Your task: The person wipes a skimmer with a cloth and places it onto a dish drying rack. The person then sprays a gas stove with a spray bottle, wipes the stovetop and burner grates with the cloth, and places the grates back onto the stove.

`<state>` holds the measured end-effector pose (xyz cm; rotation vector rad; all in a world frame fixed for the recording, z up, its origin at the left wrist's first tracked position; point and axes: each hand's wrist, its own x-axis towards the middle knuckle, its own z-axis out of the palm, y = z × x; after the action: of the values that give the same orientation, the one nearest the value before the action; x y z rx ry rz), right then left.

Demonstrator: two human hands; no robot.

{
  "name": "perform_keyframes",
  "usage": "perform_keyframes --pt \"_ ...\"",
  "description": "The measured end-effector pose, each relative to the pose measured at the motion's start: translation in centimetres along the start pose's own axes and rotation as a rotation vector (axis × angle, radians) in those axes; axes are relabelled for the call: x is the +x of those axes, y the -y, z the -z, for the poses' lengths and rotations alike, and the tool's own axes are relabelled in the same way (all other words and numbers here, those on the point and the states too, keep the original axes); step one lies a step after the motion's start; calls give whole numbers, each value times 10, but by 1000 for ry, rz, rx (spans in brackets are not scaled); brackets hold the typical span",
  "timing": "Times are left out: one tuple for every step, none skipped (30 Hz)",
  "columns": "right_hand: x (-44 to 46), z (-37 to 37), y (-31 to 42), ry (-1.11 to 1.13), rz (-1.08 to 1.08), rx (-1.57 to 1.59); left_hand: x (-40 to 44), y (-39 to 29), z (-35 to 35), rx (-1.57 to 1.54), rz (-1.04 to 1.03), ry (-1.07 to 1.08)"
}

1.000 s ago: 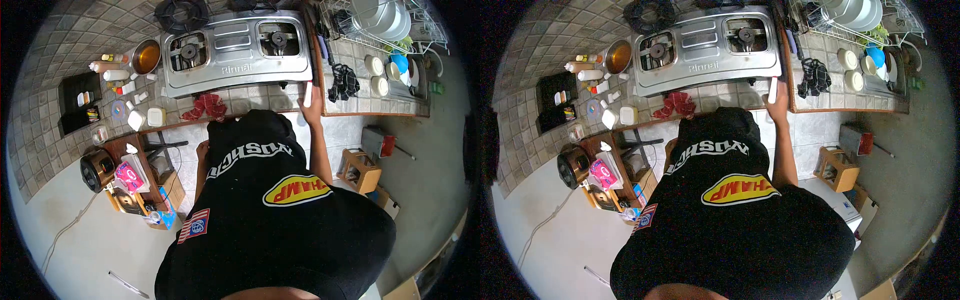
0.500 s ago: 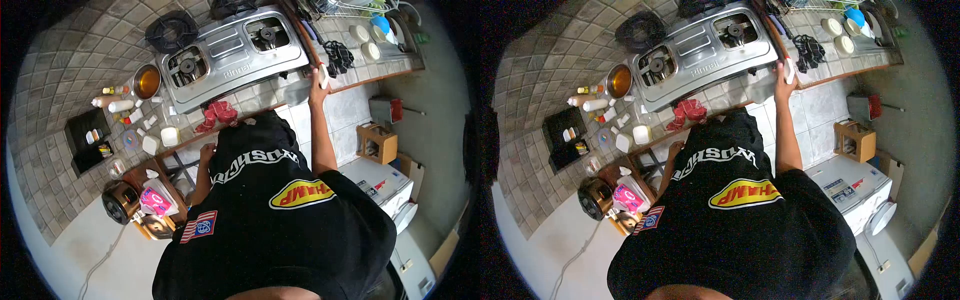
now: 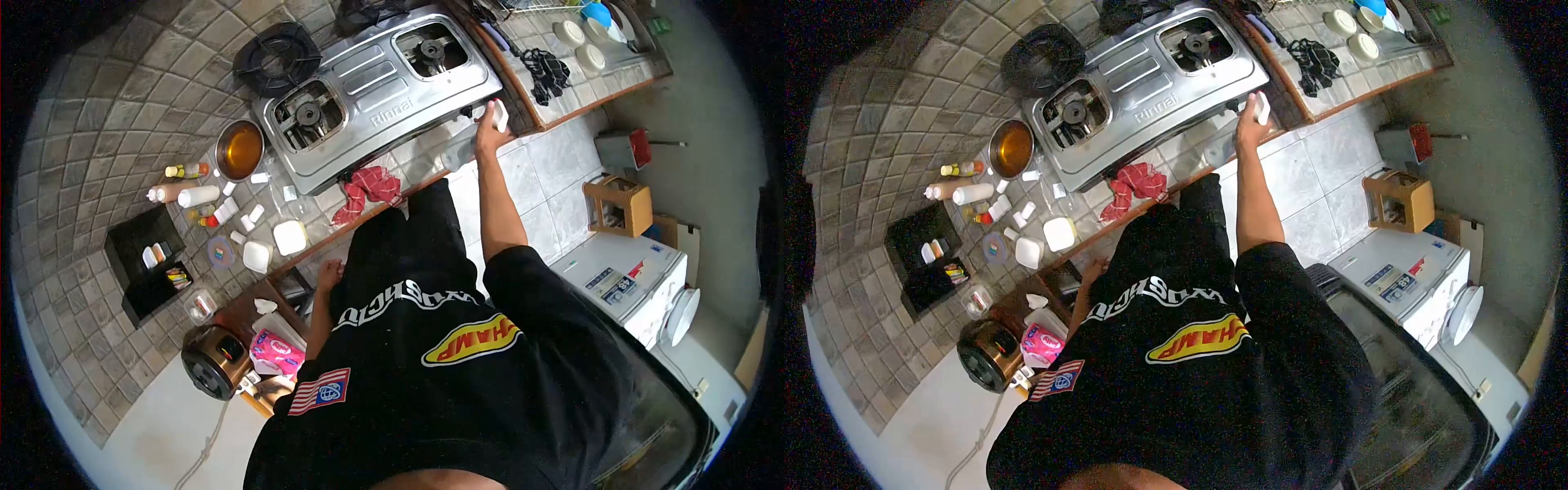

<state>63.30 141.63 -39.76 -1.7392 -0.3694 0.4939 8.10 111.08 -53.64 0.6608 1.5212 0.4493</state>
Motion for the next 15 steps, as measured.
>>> perform_keyframes --pt "0 -2 -6 53 78 76 0 2 5 72 -39 9" --pt "-1 -3 -8 40 82 82 -6 -7 8 80 -48 17" --pt "0 -5 -8 92 37 176 -18 -25 8 185 -33 38" --pt "0 -9 -6 150 -6 267 -23 -35 7 286 -16 54" --pt "-1 -10 -3 131 -7 253 -22 -33 8 280 -20 53" --pt "-2 -11 -1 139 -2 252 -23 -30 9 269 -69 46" --pt "-3 -10 1 115 1 178 -24 -26 9 259 -116 37" --pt "-4 -9 0 88 3 106 -24 -21 9 252 -117 33" --pt "-5 -10 0 100 -2 104 -23 -18 8 185 -48 5" --pt "-6 -9 -1 103 1 104 -21 -15 7 118 21 -21" --pt "-10 -7 2 137 -6 86 -12 0 13 114 20 -22" --pt "-13 -6 4 173 -13 67 2 23 25 -65 52 44" --pt "-7 -9 -11 208 -36 127 11 39 32 -246 84 109" --pt "-10 -10 -8 217 -33 125 14 47 31 -253 83 105" --pt "-16 -10 -2 252 -17 134 16 52 29 -123 62 49"
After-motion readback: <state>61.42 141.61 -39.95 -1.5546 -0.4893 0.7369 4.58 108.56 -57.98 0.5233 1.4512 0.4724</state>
